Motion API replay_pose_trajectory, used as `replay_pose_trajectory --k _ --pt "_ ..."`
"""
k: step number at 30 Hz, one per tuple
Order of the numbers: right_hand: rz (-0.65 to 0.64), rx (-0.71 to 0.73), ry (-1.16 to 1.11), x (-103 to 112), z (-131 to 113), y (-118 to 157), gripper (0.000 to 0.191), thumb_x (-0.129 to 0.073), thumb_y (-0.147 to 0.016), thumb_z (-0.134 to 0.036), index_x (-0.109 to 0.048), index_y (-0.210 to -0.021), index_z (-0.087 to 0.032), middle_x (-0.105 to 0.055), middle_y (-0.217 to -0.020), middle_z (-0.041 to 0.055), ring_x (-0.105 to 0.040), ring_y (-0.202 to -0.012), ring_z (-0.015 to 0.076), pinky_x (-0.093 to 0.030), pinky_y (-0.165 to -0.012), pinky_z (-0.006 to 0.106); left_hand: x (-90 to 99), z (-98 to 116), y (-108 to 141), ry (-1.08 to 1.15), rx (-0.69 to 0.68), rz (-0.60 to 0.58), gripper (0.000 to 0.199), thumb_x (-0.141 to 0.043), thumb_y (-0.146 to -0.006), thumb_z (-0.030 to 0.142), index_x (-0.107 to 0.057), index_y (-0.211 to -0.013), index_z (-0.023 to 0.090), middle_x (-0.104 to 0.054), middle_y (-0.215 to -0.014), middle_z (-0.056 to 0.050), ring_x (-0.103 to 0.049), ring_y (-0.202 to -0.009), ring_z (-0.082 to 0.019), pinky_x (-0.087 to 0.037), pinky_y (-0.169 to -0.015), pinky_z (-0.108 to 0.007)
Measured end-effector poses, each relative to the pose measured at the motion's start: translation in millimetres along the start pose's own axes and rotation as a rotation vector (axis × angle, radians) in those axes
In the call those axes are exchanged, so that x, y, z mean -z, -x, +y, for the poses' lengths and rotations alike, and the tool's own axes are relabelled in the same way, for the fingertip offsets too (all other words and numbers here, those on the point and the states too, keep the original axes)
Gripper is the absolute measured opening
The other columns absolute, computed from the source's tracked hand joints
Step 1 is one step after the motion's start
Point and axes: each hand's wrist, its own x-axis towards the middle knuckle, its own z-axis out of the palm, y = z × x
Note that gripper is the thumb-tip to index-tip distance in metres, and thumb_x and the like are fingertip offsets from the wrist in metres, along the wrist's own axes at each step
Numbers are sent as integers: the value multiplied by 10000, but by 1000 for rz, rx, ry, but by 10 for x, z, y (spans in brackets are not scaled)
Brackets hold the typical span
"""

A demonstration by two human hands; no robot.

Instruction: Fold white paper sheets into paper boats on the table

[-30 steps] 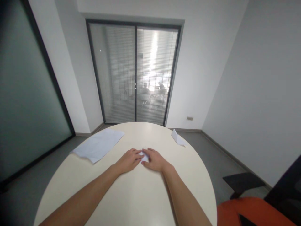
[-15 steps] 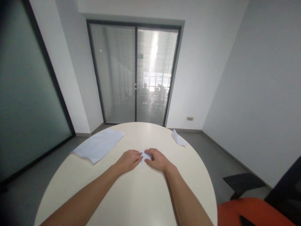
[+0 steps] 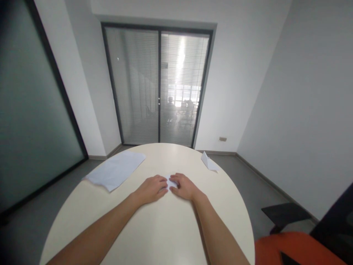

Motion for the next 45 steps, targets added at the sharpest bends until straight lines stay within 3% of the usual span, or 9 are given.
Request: replay_pose_trajectory --k 4,8,13,21,27,32,40,45 --pt "-50 48 47 -34 -14 -8 497 -600 -856 -293 -593 -1344 -200 -593 -1383 111 -497 -1330 275 -260 -1193 513 -17 -31 17 8 -38 3 212 -516 -949 337 -695 -987 229 -675 -1124 -72 -582 -1087 -244 -466 -961 -379" --pt "-31 -13 76 -63 -43 -3 544 -615 -826 -281 -577 -1360 -185 -557 -1419 125 -440 -1374 301 -287 -1180 517 -26 -59 27 15 -52 17 189 -538 -940 339 -689 -986 235 -676 -1144 -56 -575 -1110 -241 -469 -960 -370" --pt "-40 46 71 -43 -50 -24 541 -680 -792 -320 -611 -1315 -199 -611 -1351 130 -520 -1301 278 -258 -1190 521 -33 -60 27 36 -41 17 191 -539 -942 353 -688 -976 239 -674 -1115 -49 -572 -1089 -230 -465 -957 -362" --pt "-45 39 21 -38 20 -19 388 -525 -956 -414 -636 -1288 -245 -614 -1357 92 -504 -1319 242 -279 -1188 505 -70 -43 18 69 -2 20 149 -553 -929 316 -635 -1010 221 -646 -1096 -61 -557 -1085 -224 -459 -963 -343" --pt "-16 59 23 -107 82 -36 346 -488 -974 -311 -641 -1274 -238 -654 -1306 71 -536 -1288 223 -306 -1185 480 -100 -76 21 92 2 11 259 -559 -931 340 -627 -1173 278 -636 -1111 -43 -551 -1101 -226 -456 -976 -351" --pt "14 78 26 -146 132 -45 342 -455 -971 -231 -641 -1258 -238 -677 -1271 53 -568 -1254 208 -334 -1174 472 -106 -100 26 79 -18 17 219 -545 -944 367 -690 -1067 257 -642 -1100 -49 -552 -1095 -226 -462 -971 -348" --pt "52 68 4 -152 166 -41 449 -432 -870 -67 -656 -1224 -229 -679 -1265 54 -584 -1237 194 -358 -1160 477 -130 -103 17 71 -12 25 227 -551 -943 373 -696 -1073 257 -648 -1104 -46 -554 -1095 -226 -464 -980 -356" --pt "58 46 -20 -153 177 -42 441 -439 -862 -65 -672 -1198 -230 -676 -1270 54 -593 -1222 193 -357 -1158 468 -122 -96 19 85 -6 20 232 -545 -945 372 -699 -1075 257 -646 -1132 -52 -551 -1111 -230 -463 -986 -364"
